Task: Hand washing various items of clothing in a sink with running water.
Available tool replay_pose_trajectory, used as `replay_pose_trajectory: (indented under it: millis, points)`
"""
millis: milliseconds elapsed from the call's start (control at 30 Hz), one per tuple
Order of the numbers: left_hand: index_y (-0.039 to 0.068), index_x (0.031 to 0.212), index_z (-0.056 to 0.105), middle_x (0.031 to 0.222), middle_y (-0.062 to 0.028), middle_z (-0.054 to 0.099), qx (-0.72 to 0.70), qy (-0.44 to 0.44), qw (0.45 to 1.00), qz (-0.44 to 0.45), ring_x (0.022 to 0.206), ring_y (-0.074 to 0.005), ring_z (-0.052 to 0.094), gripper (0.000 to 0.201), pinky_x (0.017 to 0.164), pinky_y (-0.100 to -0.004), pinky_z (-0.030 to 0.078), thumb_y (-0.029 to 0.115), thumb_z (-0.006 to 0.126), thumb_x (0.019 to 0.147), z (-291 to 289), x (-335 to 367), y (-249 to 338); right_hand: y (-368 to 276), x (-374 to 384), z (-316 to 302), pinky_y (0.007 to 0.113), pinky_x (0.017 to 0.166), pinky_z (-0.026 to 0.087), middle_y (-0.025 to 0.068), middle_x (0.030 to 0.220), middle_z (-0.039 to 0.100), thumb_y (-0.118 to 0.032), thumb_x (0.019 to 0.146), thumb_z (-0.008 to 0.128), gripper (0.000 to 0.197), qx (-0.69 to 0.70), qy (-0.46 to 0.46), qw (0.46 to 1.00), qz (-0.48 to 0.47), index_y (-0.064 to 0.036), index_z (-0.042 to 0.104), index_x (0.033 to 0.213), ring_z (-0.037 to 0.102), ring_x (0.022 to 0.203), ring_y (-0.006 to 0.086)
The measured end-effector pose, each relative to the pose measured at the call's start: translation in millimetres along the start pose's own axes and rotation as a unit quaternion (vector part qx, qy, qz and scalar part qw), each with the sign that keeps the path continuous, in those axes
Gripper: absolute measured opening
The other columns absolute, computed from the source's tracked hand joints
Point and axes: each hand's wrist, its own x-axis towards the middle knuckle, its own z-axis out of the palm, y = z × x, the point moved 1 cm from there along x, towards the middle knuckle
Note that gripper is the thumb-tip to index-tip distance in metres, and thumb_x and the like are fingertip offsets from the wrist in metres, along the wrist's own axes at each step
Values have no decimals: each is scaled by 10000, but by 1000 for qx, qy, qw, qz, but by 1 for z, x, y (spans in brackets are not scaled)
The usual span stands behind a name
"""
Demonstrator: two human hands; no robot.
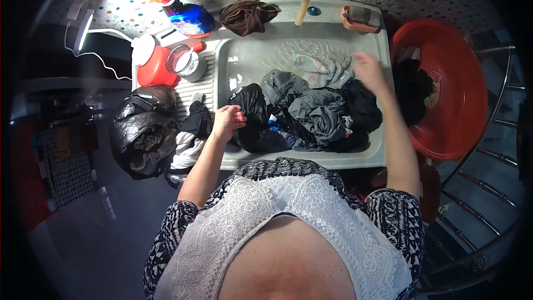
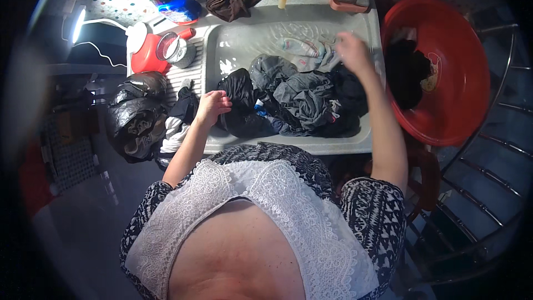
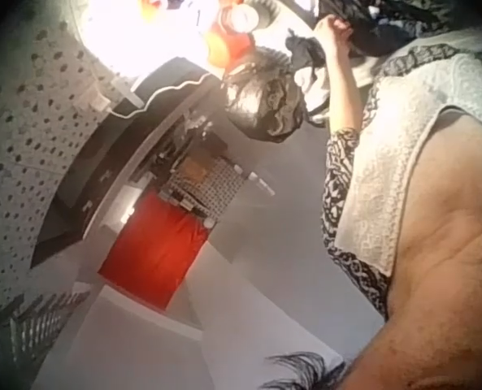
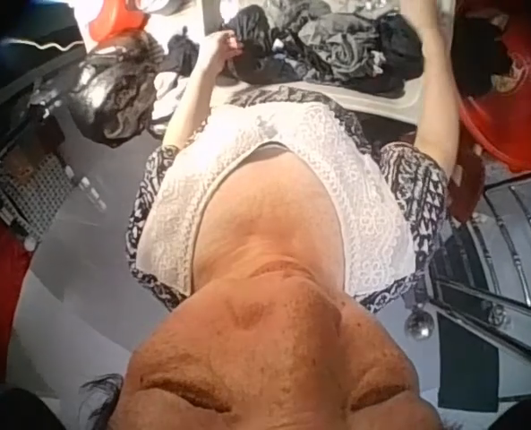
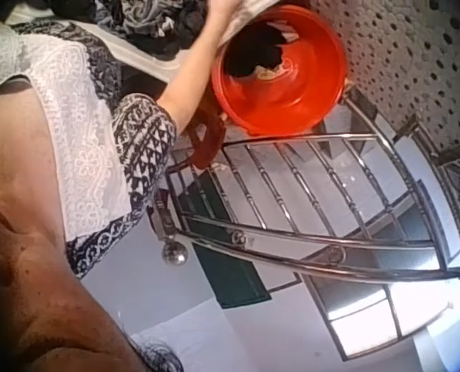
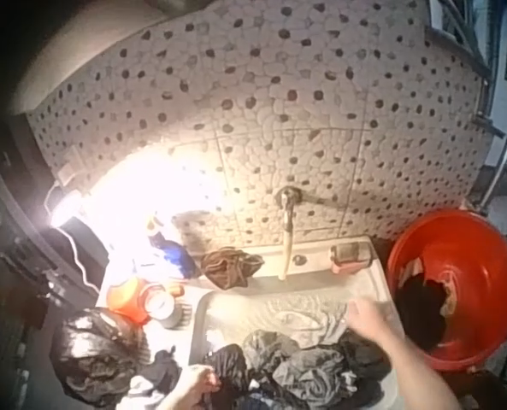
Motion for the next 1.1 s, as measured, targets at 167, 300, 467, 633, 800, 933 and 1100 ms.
replay_pose_trajectory:
  millis: [167, 300, 467, 633, 800, 933, 1100]
  points:
    - [32, 910, 530, 720, -57, 570, 50, -5, 999, 17, 605, -174, 606, 147, 539, -308, 520, 151, 494, 833, 12, 2, 0, -4, 29, 120, 370, 875, 424, 215, 1069, 574, -146, 737, 561, 447, -35, -181, 980, -73, -36, 527, 1169, 558, 1010, 305]
    - [31, 922, 533, 756, -65, 582, 87, -17, 996, 14, 619, -165, 605, 155, 544, -295, 521, 161, 485, 853, 19, 0, -7, -3, 37, 150, 426, 1048, 250, 165, 1373, 348, -208, 770, 520, 549, -205, -178, 962, 3, -141, 411, 1304, 325, 1254, 376]
    - [24, 919, 554, 769, -70, 585, 127, -9, 992, -8, 619, -161, 596, 171, 542, -288, 508, 176, 517, 851, 26, -7, -14, 16, 17, 146, 468, 1050, 210, 82, 1362, 398, -292, 790, 506, 463, -339, -254, 903, 67, -155, 523, 1232, 340, 1268, 310]
    - [7, 949, 569, 754, -66, 578, 220, -32, 974, 32, 599, -151, 578, 217, 514, -262, 471, 188, 507, 847, 53, 13, -2, 27, 41, 118, 437, 882, 438, 173, 1105, 600, -324, 789, 531, 405, -350, -338, 857, 172, -55, 625, 1076, 573, 1022, 333]
    - [-15, 846, 602, 705, -90, 598, 294, -16, 953, 64, 625, -161, 612, 198, 529, -276, 486, 153, 509, 797, 70, 35, 9, -126, 97, 14, 411, 582, 506, 221, 745, 629, -483, 827, 526, 498, -221, 145, 960, -95, 9, 596, 853, 638, 736, 342]
    - [-5, 858, 645, 764, -178, 619, 450, 1, 876, 173, 757, -341, 620, 230, 701, -366, 498, 173, 542, 754, 74, 72, -6, -197, 148, -4, 336, 478, 487, 144, 639, 607, -534, 801, 572, 571, -253, 353, 856, -281, 29, 586, 892, 596, 535, 263]
    - [148, 985, 667, 1079, -191, 548, 590, -42, 764, 258, 1070, -352, 478, 267, 905, -422, 395, 281, 607, 761, 85, 99, -7, -201, 169, -6, 354, 573, 492, 154, 784, 595, -270, 876, 512, 288, -256, 265, 923, -108, 9, 575, 901, 611, 693, 264]
